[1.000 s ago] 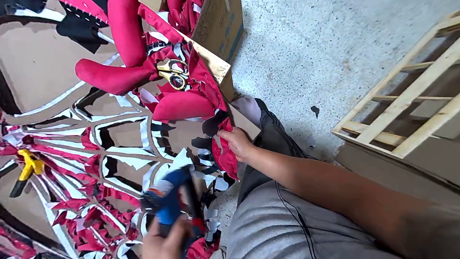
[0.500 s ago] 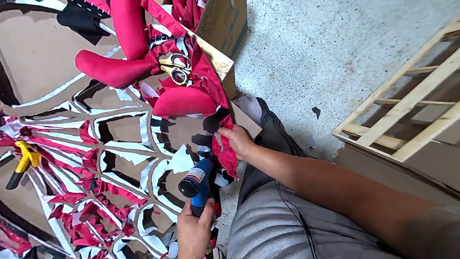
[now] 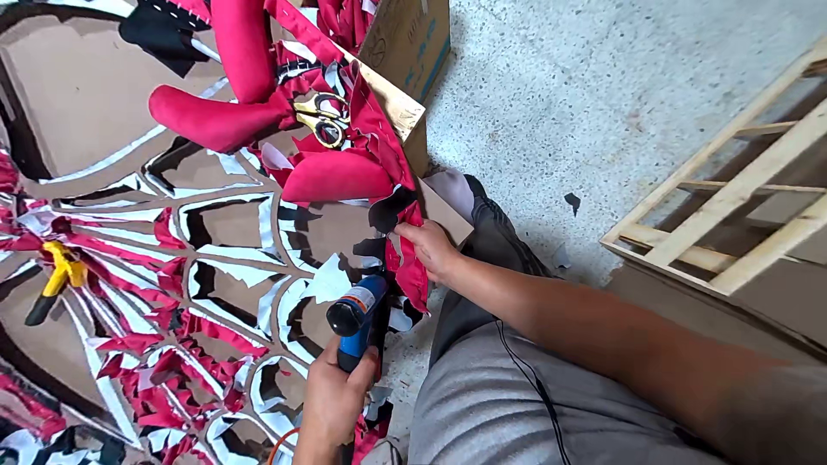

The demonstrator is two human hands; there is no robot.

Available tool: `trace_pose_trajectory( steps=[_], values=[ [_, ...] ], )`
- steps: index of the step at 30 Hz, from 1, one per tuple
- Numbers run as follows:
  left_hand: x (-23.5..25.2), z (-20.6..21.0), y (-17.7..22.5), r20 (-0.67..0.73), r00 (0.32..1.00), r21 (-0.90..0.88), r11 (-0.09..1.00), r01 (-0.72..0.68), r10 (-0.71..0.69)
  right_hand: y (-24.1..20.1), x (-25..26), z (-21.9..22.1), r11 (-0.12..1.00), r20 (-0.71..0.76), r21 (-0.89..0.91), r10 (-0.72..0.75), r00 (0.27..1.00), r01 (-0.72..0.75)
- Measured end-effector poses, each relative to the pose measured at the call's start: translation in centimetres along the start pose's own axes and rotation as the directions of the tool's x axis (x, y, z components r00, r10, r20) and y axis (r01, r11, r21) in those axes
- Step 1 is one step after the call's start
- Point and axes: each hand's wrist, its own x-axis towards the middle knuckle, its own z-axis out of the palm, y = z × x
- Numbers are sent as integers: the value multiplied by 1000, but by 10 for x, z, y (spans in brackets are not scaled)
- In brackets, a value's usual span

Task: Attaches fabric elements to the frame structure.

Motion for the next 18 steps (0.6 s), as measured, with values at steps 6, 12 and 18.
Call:
trace_pose_trajectory(
  steps=[6, 12, 18],
  values=[
    [-60, -3, -22, -89, 996, -419, 907, -41, 4, -3, -3, -6, 999, 65, -20, 32, 997, -30],
    [-105, 17, -56, -130, 986, -531, 847, 18, -102, -27, -27, -32, 835, 229, -549, 200, 952, -43],
    [-141, 75, -63, -226, 936, -671, 739, 50, -268, -78, -46, -40, -330, 800, -542, 80, 595, 773]
  ],
)
